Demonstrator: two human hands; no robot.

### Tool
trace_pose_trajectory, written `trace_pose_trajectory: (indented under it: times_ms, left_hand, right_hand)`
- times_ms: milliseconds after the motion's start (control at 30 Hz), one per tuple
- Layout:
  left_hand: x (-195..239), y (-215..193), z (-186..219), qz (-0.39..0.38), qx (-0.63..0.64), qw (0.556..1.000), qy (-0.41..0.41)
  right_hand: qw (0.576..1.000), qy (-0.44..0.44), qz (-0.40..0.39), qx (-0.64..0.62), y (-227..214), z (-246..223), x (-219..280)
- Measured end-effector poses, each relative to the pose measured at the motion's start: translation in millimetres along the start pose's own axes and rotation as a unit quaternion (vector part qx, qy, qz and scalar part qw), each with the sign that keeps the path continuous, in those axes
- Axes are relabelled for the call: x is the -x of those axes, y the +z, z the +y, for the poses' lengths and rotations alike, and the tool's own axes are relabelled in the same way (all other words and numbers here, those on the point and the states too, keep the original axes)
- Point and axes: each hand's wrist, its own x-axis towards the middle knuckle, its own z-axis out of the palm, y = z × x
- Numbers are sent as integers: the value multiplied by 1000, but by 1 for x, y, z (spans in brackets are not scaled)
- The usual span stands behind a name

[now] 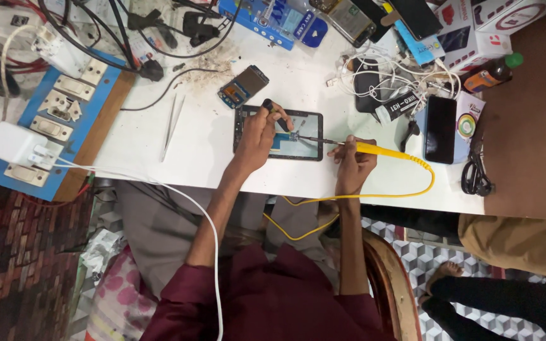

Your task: The person uses a soldering iron and solder wire to work on a small circuit board placed on a tablet screen. They repeatedly apply heat and solder to specific points on the board while holding it steady with their left hand.

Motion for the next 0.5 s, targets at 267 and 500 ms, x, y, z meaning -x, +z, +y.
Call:
trace_pose_trajectory:
  times_ms: [267,500]
  left_hand:
    - [0,0,-4,-3,0,1000,11]
    - [-4,0,-5,0,-4,1000,10]
  right_hand:
    - [1000,7,5,19,1,-5,3]
    - [1000,11,19,-6,0,3,-1]
